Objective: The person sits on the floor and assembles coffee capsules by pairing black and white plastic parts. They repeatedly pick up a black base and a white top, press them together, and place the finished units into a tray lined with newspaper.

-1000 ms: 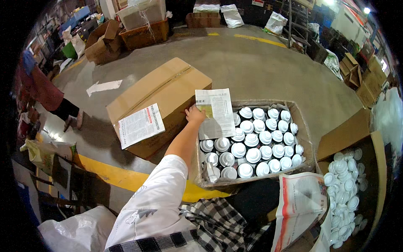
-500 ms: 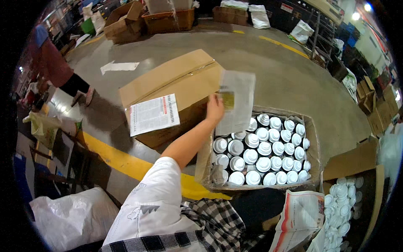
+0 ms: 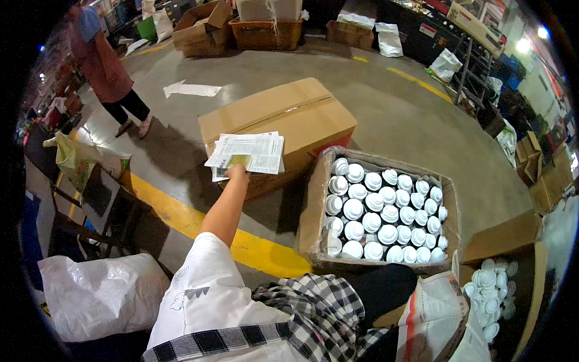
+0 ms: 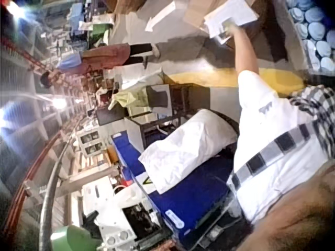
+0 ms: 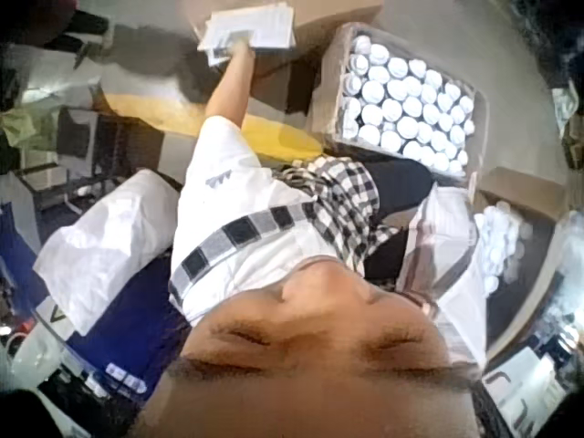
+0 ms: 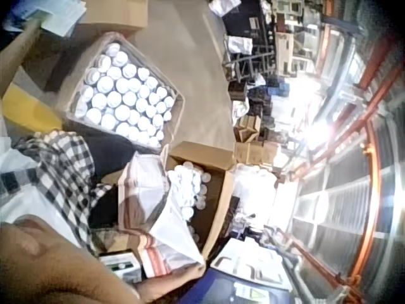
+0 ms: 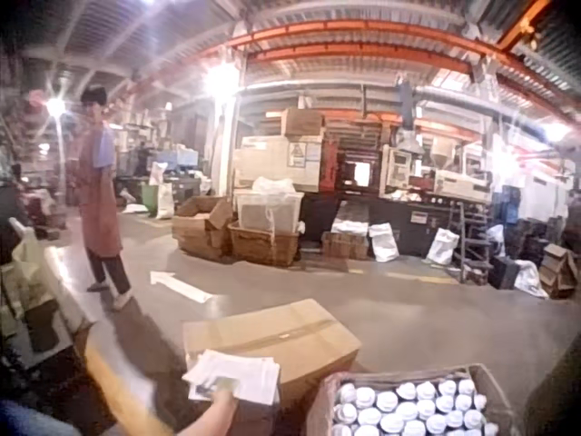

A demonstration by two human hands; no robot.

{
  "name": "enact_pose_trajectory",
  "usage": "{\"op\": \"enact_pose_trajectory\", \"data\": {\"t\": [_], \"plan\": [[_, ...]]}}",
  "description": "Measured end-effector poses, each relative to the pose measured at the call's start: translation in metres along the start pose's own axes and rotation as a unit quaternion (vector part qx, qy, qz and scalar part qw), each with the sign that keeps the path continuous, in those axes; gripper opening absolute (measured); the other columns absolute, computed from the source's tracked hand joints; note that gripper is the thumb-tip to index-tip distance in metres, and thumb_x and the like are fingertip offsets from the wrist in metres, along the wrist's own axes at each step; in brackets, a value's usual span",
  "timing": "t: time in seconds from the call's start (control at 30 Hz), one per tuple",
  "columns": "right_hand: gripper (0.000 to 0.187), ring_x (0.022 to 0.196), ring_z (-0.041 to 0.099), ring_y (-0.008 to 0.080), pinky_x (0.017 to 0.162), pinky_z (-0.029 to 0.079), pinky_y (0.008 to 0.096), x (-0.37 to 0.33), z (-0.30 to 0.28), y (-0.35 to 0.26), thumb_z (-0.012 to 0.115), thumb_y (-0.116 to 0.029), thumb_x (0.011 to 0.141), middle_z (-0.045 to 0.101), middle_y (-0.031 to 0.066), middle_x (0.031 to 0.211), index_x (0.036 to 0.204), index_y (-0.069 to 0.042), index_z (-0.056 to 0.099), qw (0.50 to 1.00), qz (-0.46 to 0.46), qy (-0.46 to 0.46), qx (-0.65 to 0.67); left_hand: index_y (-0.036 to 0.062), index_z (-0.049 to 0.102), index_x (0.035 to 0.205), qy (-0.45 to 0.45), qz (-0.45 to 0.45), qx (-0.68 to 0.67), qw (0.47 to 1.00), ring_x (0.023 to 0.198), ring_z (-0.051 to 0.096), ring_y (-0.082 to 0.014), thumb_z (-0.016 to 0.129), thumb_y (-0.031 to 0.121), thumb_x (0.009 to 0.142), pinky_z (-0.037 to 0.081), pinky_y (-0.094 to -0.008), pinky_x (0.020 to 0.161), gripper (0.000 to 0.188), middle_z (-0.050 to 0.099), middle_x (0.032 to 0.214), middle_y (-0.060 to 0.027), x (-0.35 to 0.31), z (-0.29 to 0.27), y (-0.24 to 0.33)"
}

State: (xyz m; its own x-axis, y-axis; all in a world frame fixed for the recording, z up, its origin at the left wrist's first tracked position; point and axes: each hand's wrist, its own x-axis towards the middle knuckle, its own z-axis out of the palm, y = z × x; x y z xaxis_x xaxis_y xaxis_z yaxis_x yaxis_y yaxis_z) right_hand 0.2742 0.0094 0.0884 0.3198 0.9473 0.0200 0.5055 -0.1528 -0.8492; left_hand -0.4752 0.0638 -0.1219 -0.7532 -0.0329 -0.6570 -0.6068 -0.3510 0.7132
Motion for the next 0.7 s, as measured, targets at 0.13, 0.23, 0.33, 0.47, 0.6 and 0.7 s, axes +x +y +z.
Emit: {"op": "enact_pose_trajectory", "data": {"t": [0.13,0.23,0.33,0.47,0.6,0.7], "plan": [[0.035,0.104,0.053,0.0186,0.092,0.04,0.029,0.001,-0.122,-0.02,0.049,-0.013,0.086,0.054,0.0116,0.115,0.119,-0.001,0.05,0.988,-0.073,0.128,0.038,-0.0004,0.028,0.126,-0.039,0.042,0.006,0.998,0.1,0.053,-0.027,0.064,0.013,0.074,0.044,-0.0386,0.088,0.064,0.044,0.121,-0.0159,0.033,-0.007,-0.016],[0.035,0.104,0.053,0.0185,0.092,0.04,0.0289,-0.019,-0.231,-0.073,0.049,-0.013,0.086,0.054,0.0116,0.115,0.119,-0.001,0.05,0.961,-0.146,0.235,0.026,0.0015,0.019,0.131,-0.231,-0.015,-0.016,0.973,0.086,0.055,-0.0252,0.064,0.015,0.077,0.049,-0.037,0.073,0.071,0.049,0.114,-0.0107,-0.052,-0.011,-0.057],[0.033,0.1,0.054,0.018,0.087,0.04,0.0262,0.0,-0.232,-0.143,0.047,-0.011,0.086,0.057,0.011,0.11,0.116,0.001,0.052,0.916,-0.267,0.288,-0.082,0.0043,0.014,0.134,-0.386,0.056,0.26,0.883,0.082,0.051,-0.0183,0.056,0.009,0.082,0.046,-0.0265,0.068,0.066,0.049,0.111,-0.0109,-0.165,-0.034,-0.091],[0.027,0.084,0.053,0.0095,0.077,0.04,0.021,0.005,-0.232,-0.206,0.054,-0.02,0.088,0.06,0.0019,0.091,0.107,-0.002,0.06,0.919,-0.296,0.238,-0.111,0.0012,0.024,0.134,-0.697,0.182,0.324,0.613,0.108,0.044,-0.0219,0.074,0.013,0.071,0.044,-0.0327,0.084,0.081,0.041,0.125,-0.012,-0.278,-0.063,-0.184],[0.029,0.086,0.058,0.0133,0.078,0.045,0.0244,-0.032,-0.275,-0.25,0.054,-0.02,0.089,0.062,0.0054,0.097,0.112,-0.003,0.058,0.923,-0.298,0.239,-0.049,0.0001,0.014,0.137,-0.838,0.231,0.257,0.422,0.127,0.028,-0.03,0.081,0.03,0.061,0.026,-0.038,0.103,0.106,0.026,0.138,-0.0205,-0.381,-0.069,-0.198],[0.032,0.091,0.058,0.0187,0.08,0.046,0.0292,-0.103,-0.328,-0.288,0.051,-0.017,0.087,0.06,0.0108,0.103,0.114,-0.001,0.054,0.893,-0.271,0.345,-0.103,0.0012,0.002,0.139,-0.862,0.224,0.236,0.388,0.133,0.014,-0.0313,0.078,0.039,0.065,0.015,-0.0395,0.107,0.113,0.015,0.142,-0.0254,-0.435,-0.084,-0.242]]}}
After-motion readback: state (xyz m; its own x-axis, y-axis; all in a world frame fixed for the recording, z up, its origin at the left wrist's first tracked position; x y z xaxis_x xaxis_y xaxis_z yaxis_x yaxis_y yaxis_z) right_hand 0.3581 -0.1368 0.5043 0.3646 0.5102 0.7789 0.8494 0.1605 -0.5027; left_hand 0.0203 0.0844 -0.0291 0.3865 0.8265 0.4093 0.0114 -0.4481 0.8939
